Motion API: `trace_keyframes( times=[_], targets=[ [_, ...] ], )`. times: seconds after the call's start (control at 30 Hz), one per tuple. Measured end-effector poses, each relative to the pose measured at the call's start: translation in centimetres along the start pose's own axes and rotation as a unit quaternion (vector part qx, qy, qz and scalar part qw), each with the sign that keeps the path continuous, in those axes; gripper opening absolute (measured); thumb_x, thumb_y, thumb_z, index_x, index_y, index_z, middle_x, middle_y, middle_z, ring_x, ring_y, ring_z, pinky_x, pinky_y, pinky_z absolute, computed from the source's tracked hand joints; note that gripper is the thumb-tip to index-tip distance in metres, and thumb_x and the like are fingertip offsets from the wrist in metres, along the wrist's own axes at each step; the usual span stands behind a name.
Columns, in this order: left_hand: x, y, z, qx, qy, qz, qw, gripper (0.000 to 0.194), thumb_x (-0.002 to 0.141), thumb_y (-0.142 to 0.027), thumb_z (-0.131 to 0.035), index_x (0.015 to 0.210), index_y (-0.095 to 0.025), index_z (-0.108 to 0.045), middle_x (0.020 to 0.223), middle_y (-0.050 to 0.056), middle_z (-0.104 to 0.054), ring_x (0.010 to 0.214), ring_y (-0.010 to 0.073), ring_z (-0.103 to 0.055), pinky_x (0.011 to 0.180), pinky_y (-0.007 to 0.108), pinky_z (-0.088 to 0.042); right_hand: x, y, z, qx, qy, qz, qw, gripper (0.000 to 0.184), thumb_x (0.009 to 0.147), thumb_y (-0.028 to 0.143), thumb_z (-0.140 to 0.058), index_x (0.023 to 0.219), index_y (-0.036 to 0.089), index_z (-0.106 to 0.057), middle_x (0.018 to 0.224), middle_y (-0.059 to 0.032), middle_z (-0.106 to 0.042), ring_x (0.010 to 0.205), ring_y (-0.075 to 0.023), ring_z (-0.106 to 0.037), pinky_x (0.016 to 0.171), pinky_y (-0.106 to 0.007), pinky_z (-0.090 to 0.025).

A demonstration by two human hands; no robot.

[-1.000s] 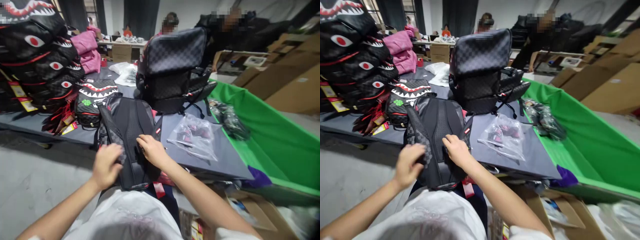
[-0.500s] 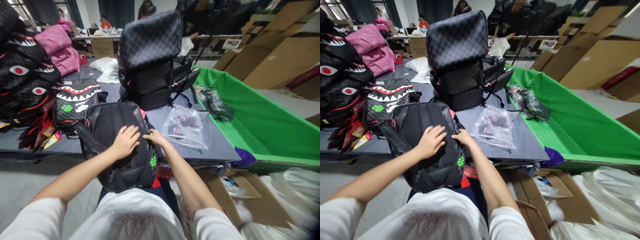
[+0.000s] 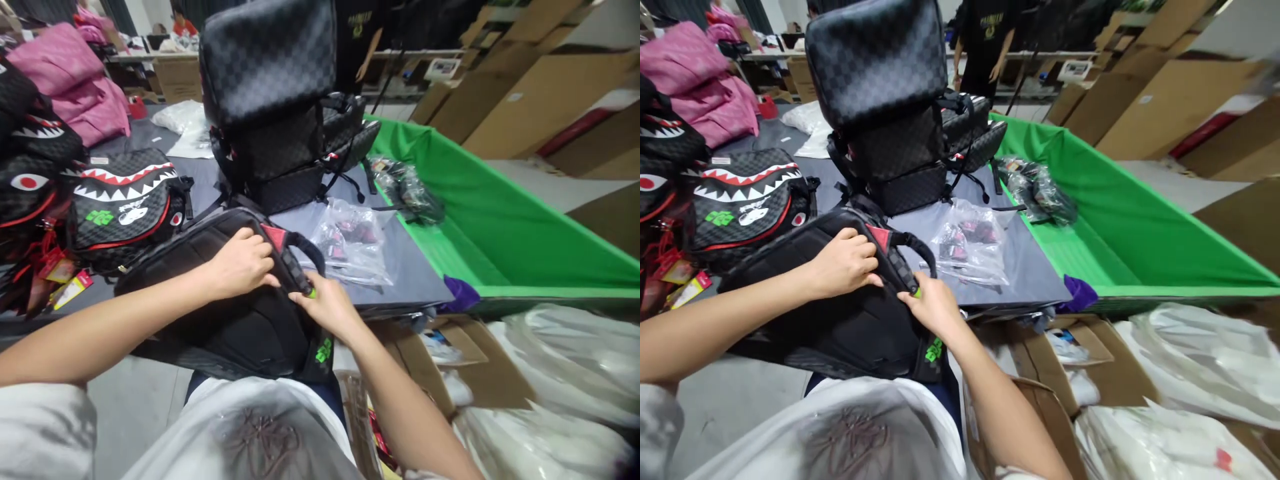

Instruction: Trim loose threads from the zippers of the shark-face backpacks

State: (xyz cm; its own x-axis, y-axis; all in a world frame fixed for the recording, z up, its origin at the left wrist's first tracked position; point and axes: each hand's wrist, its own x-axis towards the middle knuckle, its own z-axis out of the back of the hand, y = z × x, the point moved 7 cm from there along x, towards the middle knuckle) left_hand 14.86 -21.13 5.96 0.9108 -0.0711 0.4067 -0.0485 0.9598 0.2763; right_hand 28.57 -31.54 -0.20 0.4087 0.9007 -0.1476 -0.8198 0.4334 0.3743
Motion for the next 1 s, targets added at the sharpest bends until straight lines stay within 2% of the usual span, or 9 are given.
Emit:
trace_keyframes(
  times=[0.1,0.2,0.37,0.53,0.63,0.7,0.77,0.83,1.0],
  targets=[
    [-3.0,5.3,-2.0,0.071,0.020,0.080,0.994,0.060,0.092,-0.069,-0.046,0.072,-0.018,-0.069,0.080,0.005,-0.062,0.084,0.0219,-0.054,0.087,0.045,-0.041,2.1,-0.4,-2.1,0.007,0.001,-0.009,1.000,0.032,0.087,0.043,-0.070,0.109,0.020,-0.070,0.085,-0.0056,-0.075,0.083,-0.0231,-0.070,0.065,-0.026,-0.042],
    [-4.9,8.8,-1.9,0.099,0.030,0.159,0.982,0.056,0.092,-0.067,-0.049,0.079,-0.018,-0.071,0.109,0.009,-0.065,0.110,0.0283,-0.053,0.107,0.060,-0.033,3.8,-0.1,-2.9,0.010,-0.001,0.005,1.000,0.027,0.089,0.040,-0.068,0.108,0.020,-0.071,0.090,-0.0064,-0.076,0.087,-0.0236,-0.071,0.067,-0.026,-0.044],
    [-3.6,3.4,-3.3,0.000,0.036,0.150,0.988,0.044,0.082,-0.060,-0.069,0.090,-0.016,-0.069,0.140,0.016,-0.054,0.128,0.0363,-0.047,0.111,0.064,-0.031,3.6,0.1,-2.7,0.039,0.016,0.004,0.999,0.028,0.092,0.031,-0.061,0.114,0.016,-0.070,0.089,-0.0100,-0.076,0.084,-0.0253,-0.072,0.070,-0.029,-0.049],
    [-2.3,0.2,-6.2,-0.086,0.024,0.187,0.978,0.040,0.078,-0.049,-0.076,0.097,-0.015,-0.070,0.132,0.018,-0.058,0.120,0.0368,-0.052,0.113,0.067,-0.031,0.4,-0.3,2.1,0.216,-0.135,0.070,0.965,0.051,0.093,0.062,-0.053,0.118,0.021,-0.069,0.101,-0.0095,-0.076,0.089,-0.0257,-0.072,0.079,-0.036,-0.054],
    [-2.3,0.4,-7.1,-0.100,0.026,0.210,0.972,0.038,0.076,-0.046,-0.079,0.097,-0.016,-0.071,0.122,0.016,-0.061,0.112,0.0349,-0.055,0.113,0.072,-0.027,0.2,-0.8,1.9,0.335,-0.058,0.037,0.940,0.079,0.086,0.084,-0.036,0.110,0.018,-0.072,0.061,-0.0036,-0.068,0.053,-0.0196,-0.065,0.054,-0.030,-0.050],
    [-2.6,0.4,-7.4,-0.111,0.021,0.209,0.971,0.036,0.077,-0.044,-0.078,0.097,-0.016,-0.070,0.115,0.014,-0.064,0.108,0.0324,-0.056,0.113,0.071,-0.028,0.7,-0.7,0.8,0.433,-0.011,0.017,0.901,0.086,0.082,0.089,-0.034,0.116,0.018,-0.070,0.056,-0.0017,-0.065,0.046,-0.0179,-0.061,0.049,-0.029,-0.049],
    [-2.9,0.2,-7.6,-0.132,0.004,0.192,0.972,0.032,0.081,-0.044,-0.075,0.097,-0.017,-0.069,0.111,0.011,-0.066,0.108,0.0302,-0.057,0.115,0.069,-0.026,1.4,-0.4,-0.2,0.498,-0.010,0.020,0.867,0.078,0.081,0.083,-0.050,0.124,0.020,-0.065,0.078,-0.0055,-0.075,0.063,-0.0202,-0.070,0.061,-0.032,-0.055],
    [-3.4,0.0,-7.8,-0.154,-0.016,0.174,0.972,0.029,0.086,-0.045,-0.069,0.096,-0.018,-0.068,0.109,0.008,-0.068,0.111,0.0283,-0.057,0.118,0.066,-0.023,2.2,-0.3,-1.2,0.504,-0.039,0.022,0.862,0.061,0.078,0.069,-0.069,0.117,0.022,-0.066,0.096,-0.0066,-0.076,0.078,-0.0209,-0.072,0.070,-0.033,-0.056],
    [-4.0,-0.4,-8.0,-0.163,-0.045,0.161,0.972,0.020,0.091,-0.042,-0.064,0.091,-0.022,-0.068,0.106,0.003,-0.073,0.117,0.0261,-0.058,0.120,0.063,-0.018,3.3,-0.6,-2.9,0.421,-0.129,-0.019,0.898,0.026,0.080,0.048,-0.068,0.080,0.022,-0.063,0.072,0.0010,-0.065,0.063,-0.0149,-0.059,0.060,-0.027,-0.049]
  ],
)
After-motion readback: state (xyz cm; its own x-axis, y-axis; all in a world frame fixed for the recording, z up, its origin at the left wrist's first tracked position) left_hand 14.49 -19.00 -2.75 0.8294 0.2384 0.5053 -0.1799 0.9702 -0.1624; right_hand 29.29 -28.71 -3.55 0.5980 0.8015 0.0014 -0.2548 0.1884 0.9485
